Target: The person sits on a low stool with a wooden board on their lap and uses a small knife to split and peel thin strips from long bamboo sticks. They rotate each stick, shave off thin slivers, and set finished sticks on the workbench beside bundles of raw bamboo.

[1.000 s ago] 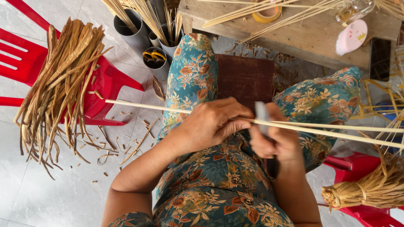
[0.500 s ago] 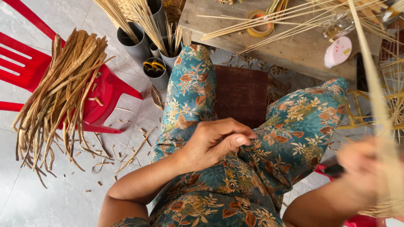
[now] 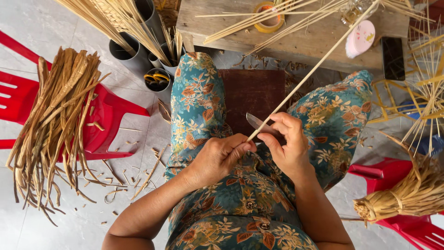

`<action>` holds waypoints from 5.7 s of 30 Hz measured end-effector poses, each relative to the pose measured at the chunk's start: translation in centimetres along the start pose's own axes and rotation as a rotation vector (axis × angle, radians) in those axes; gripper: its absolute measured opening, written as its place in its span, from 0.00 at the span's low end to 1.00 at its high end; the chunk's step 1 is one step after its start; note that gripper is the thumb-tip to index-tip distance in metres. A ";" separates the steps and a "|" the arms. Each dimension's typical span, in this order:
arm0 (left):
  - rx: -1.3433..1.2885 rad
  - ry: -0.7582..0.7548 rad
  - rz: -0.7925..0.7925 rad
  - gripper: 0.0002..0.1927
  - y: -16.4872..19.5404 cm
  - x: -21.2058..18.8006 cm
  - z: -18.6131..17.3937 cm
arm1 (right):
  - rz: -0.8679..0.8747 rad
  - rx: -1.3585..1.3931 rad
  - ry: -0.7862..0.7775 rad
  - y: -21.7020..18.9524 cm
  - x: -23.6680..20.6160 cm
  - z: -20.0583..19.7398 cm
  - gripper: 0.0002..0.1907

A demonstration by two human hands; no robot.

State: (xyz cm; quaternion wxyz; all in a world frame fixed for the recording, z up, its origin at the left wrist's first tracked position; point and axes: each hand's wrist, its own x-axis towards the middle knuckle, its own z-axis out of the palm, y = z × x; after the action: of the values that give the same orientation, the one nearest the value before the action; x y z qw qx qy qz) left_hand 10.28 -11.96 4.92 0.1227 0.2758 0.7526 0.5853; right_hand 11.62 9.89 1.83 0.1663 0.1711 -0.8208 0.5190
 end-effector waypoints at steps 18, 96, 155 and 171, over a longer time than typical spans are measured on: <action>0.014 -0.293 0.000 0.11 -3.5 -6.6 -4.1 | 0.130 0.225 0.448 5.4 -1.5 -9.1 0.19; -0.101 -0.090 -0.183 0.16 -3.5 -0.5 -0.9 | 0.258 0.332 0.495 3.6 -1.1 -13.8 0.12; -0.659 0.037 -0.376 0.12 -9.5 21.3 -2.0 | 0.558 0.531 -0.015 10.5 18.9 -7.7 0.08; -0.879 -0.167 -0.434 0.09 -13.8 26.4 -3.5 | 0.618 0.490 -0.080 14.6 23.3 -7.4 0.11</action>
State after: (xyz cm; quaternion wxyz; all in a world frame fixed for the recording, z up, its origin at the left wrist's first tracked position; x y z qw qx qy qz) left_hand -16.80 -2.29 -3.56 0.4062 0.0809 0.4624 0.7840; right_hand -14.88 19.97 3.74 -0.0754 -0.0291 -0.6911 0.7182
